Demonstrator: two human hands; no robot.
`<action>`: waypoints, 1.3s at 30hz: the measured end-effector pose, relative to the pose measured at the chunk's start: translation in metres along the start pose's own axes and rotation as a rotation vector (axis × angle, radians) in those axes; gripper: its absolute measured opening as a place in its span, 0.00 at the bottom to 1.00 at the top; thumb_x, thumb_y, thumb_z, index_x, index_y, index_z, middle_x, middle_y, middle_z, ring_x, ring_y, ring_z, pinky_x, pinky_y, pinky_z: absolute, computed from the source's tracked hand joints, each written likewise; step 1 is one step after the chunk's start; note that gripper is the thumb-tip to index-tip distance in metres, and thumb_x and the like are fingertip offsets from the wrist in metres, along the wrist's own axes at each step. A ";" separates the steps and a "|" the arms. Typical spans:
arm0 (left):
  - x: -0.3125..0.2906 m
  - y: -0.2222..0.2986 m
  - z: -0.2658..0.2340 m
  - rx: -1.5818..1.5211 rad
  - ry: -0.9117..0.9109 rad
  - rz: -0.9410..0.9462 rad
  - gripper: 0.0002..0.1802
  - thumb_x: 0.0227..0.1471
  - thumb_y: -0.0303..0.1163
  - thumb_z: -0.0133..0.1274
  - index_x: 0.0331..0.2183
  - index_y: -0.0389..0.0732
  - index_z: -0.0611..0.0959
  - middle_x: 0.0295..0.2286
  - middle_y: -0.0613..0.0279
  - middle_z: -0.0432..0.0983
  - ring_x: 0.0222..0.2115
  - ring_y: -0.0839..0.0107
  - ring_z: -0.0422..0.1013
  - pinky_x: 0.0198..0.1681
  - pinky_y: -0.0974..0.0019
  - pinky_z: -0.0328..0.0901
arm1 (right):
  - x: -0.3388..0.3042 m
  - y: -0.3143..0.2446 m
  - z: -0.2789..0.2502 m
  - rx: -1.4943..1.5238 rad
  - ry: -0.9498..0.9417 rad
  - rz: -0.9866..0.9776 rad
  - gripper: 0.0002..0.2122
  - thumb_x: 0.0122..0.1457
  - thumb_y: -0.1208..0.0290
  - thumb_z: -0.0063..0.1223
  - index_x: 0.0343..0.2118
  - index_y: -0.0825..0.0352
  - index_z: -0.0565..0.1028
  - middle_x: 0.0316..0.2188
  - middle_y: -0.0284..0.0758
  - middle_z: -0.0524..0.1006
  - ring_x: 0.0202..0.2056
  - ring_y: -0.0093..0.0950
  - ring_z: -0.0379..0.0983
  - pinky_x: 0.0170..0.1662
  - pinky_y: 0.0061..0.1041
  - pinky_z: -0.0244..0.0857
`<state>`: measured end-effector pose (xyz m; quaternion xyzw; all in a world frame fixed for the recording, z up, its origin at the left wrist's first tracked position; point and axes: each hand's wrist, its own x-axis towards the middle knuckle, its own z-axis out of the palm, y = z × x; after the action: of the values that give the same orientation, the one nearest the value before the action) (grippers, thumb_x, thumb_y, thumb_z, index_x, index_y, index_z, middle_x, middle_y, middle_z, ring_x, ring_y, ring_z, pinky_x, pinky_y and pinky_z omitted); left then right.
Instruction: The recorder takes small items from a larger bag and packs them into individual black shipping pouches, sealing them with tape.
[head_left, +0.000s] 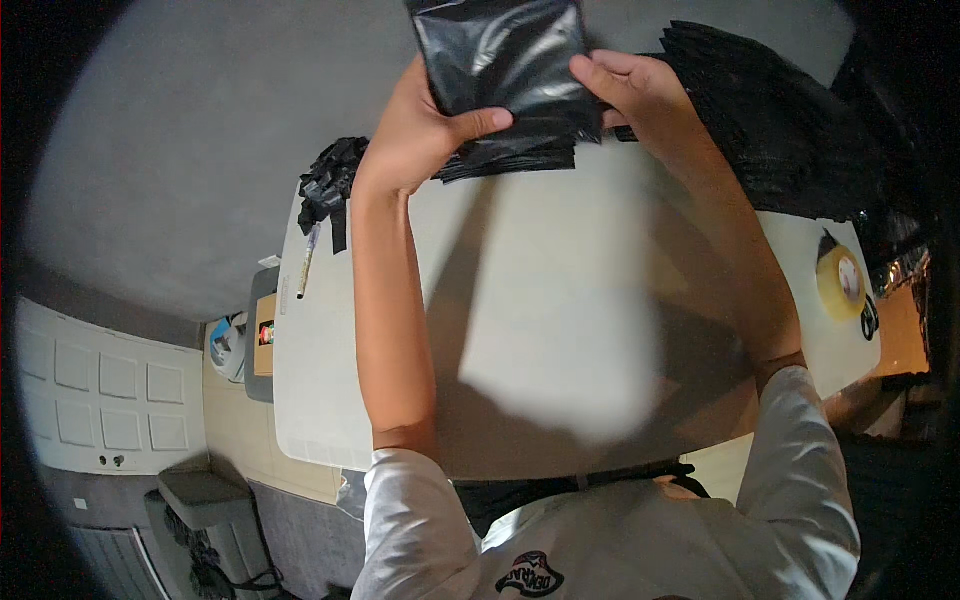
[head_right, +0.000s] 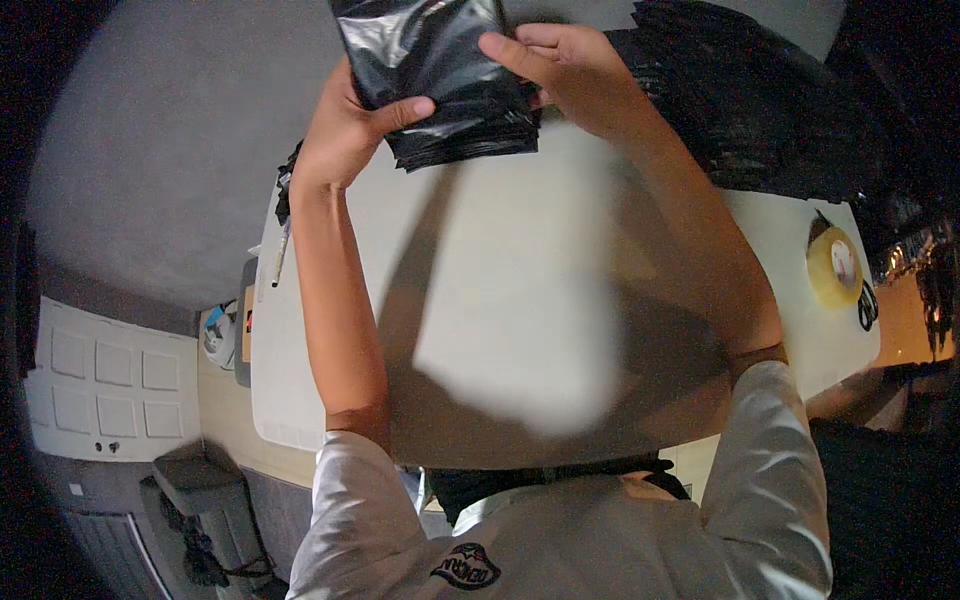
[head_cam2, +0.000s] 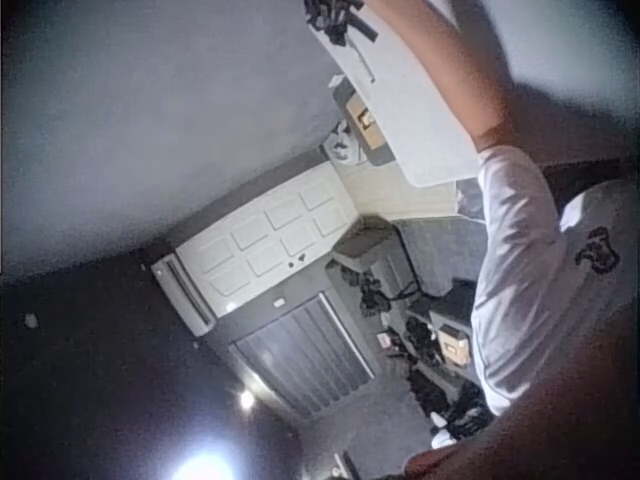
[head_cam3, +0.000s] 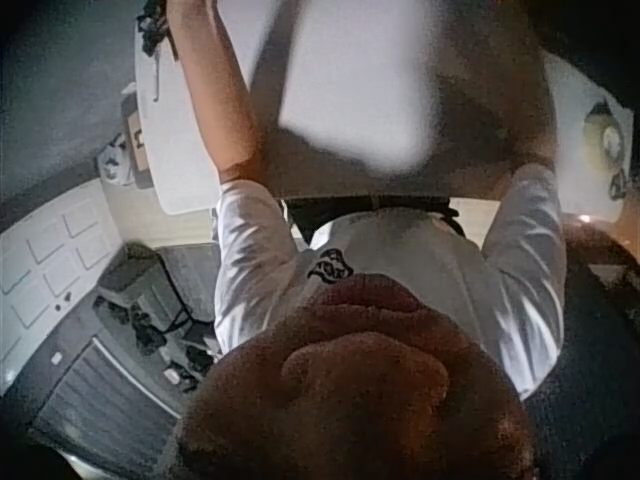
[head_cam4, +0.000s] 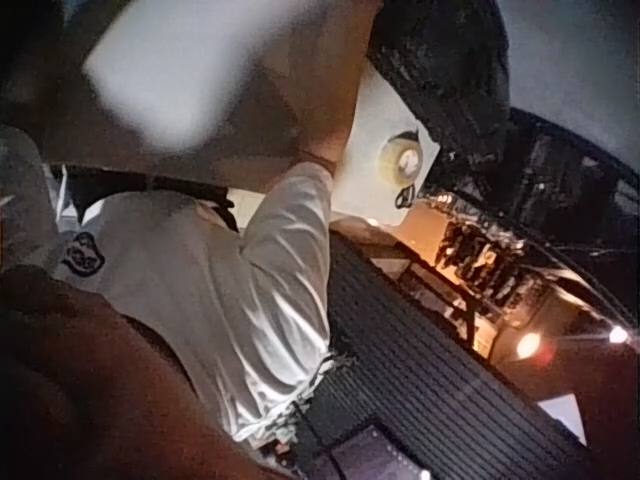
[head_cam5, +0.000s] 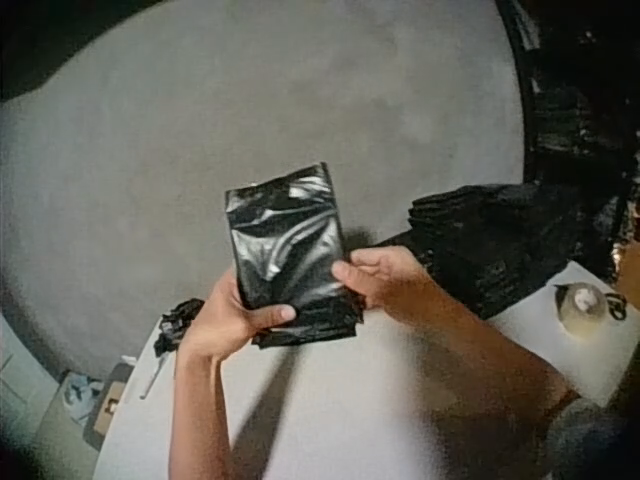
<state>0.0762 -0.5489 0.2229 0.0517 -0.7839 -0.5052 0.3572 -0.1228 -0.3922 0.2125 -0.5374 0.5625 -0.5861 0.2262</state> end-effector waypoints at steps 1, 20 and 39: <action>-0.001 0.003 0.003 0.053 -0.058 0.007 0.34 0.44 0.21 0.71 0.53 0.33 0.75 0.46 0.55 0.80 0.47 0.66 0.76 0.55 0.63 0.69 | -0.002 -0.001 0.000 -0.001 0.003 0.004 0.18 0.62 0.52 0.63 0.40 0.66 0.82 0.30 0.28 0.82 0.30 0.15 0.77 0.31 0.17 0.68; 0.012 0.000 0.016 0.023 0.318 0.070 0.20 0.59 0.41 0.63 0.44 0.34 0.83 0.38 0.58 0.84 0.38 0.72 0.79 0.44 0.68 0.71 | -0.009 0.001 0.007 -0.032 -0.081 -0.015 0.14 0.60 0.72 0.65 0.45 0.74 0.78 0.37 0.37 0.84 0.37 0.23 0.82 0.41 0.26 0.82; 0.005 0.020 0.020 -0.005 0.321 0.031 0.14 0.53 0.35 0.69 0.34 0.34 0.87 0.33 0.57 0.85 0.33 0.75 0.78 0.38 0.70 0.72 | -0.011 -0.010 0.019 0.141 0.167 -0.197 0.17 0.62 0.70 0.62 0.51 0.74 0.78 0.38 0.39 0.85 0.37 0.23 0.82 0.43 0.20 0.75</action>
<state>0.0659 -0.5269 0.2370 0.1189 -0.7160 -0.4870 0.4859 -0.0996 -0.3882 0.2135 -0.5223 0.4812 -0.6862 0.1573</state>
